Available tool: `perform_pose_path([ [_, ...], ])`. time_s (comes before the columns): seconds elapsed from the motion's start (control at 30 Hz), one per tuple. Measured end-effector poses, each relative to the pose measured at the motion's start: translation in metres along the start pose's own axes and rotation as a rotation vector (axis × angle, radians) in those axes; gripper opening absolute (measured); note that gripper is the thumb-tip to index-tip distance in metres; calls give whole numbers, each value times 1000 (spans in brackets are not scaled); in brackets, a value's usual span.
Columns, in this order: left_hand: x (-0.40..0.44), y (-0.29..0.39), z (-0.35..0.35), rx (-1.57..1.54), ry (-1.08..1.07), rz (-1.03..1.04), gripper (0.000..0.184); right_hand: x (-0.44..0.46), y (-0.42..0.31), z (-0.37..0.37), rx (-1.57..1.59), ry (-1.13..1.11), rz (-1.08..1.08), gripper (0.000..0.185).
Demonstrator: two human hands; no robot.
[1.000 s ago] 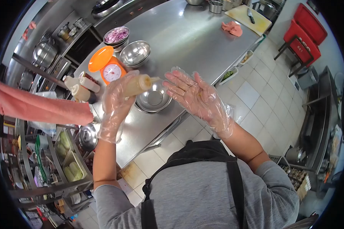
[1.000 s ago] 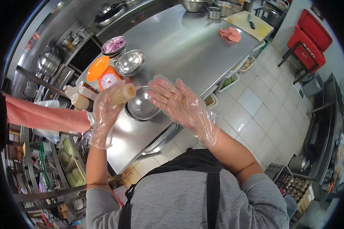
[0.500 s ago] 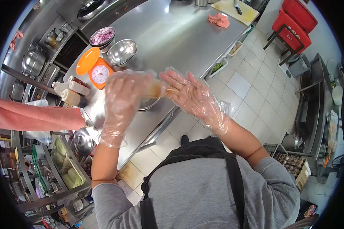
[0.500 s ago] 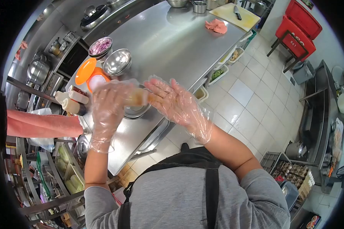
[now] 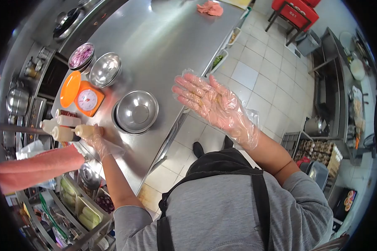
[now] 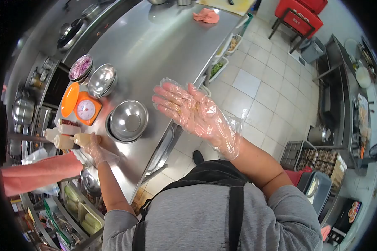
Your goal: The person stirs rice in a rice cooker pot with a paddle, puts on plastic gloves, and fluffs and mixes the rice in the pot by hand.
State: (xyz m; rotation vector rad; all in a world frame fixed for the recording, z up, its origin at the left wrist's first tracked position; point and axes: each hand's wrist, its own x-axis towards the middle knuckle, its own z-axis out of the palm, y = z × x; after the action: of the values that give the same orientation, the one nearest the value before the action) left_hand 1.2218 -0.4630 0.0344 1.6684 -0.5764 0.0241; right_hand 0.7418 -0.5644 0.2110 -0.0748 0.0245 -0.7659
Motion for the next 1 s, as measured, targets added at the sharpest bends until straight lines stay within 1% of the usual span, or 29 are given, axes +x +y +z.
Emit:
perform_pose_path([
  [0.07,2,-15,-5,-21,-83,-6,83,-10,-3,5,-65,1,-25,59],
  [0.1,-17,13,-3,-30,-80,-52,85,-16,-3,8,-84,4,-33,59],
  [0.13,-50,75,0,-39,-73,-97,88,-21,-4,12,-104,3,-38,60],
  [0.17,-69,109,-1,-51,-65,-139,90,-27,-5,17,-112,5,-52,60],
  [0.2,-69,73,-14,109,48,-65,88,-33,-5,23,-120,3,-68,60],
  [0.23,-76,83,-12,264,161,13,86,-39,-6,27,-128,0,-87,60],
  [0.27,-98,92,-14,304,110,130,76,-45,-5,29,-196,-15,-115,61],
  [0.3,-130,147,-6,338,62,248,68,-51,-4,31,-266,-25,-146,62],
  [0.33,-166,196,16,95,-43,246,72,-59,-1,33,-337,-30,-178,63],
  [0.37,-195,231,33,-151,-150,240,76,-66,5,27,-400,-67,-194,63],
  [0.4,-221,254,47,-288,-257,241,74,-70,13,13,-466,-106,-215,63],
  [0.47,-272,290,67,-444,-538,310,71,-97,20,5,-611,-162,-298,62],
  [0.53,-318,320,80,-573,-846,392,68,-136,22,14,-788,-143,-451,59],
  [0.6,-371,342,80,-653,-1148,534,65,-183,21,32,-984,-69,-658,57],
  [0.63,-398,353,74,-664,-1271,659,64,-210,20,44,-1085,-22,-803,56],
  [0.7,-451,370,51,-685,-1460,971,62,-270,18,68,-1265,102,-1118,53],
  [0.77,-492,391,24,-751,-1620,1175,60,-335,20,93,-1380,231,-1446,51],
  [0.8,-506,403,13,-798,-1704,1241,59,-370,23,104,-1416,307,-1600,50],
  [0.83,-519,416,0,-868,-1814,1210,59,-408,28,112,-1439,355,-1614,49],
  [0.87,-528,431,-9,-963,-1965,1066,58,-446,34,117,-1450,399,-1615,48],
  [0.9,-544,443,-23,-1073,-2152,806,56,-479,44,119,-1463,420,-1540,48],
  [0.93,-560,456,-37,-1175,-2311,516,54,-513,55,122,-1477,440,-1466,47],
  [0.97,-576,460,-53,-1268,-2416,-29,51,-537,71,121,-1455,473,-1420,44],
  [1.0,-596,460,-70,-1295,-2472,-328,49,-560,86,121,-1433,506,-1375,42],
])
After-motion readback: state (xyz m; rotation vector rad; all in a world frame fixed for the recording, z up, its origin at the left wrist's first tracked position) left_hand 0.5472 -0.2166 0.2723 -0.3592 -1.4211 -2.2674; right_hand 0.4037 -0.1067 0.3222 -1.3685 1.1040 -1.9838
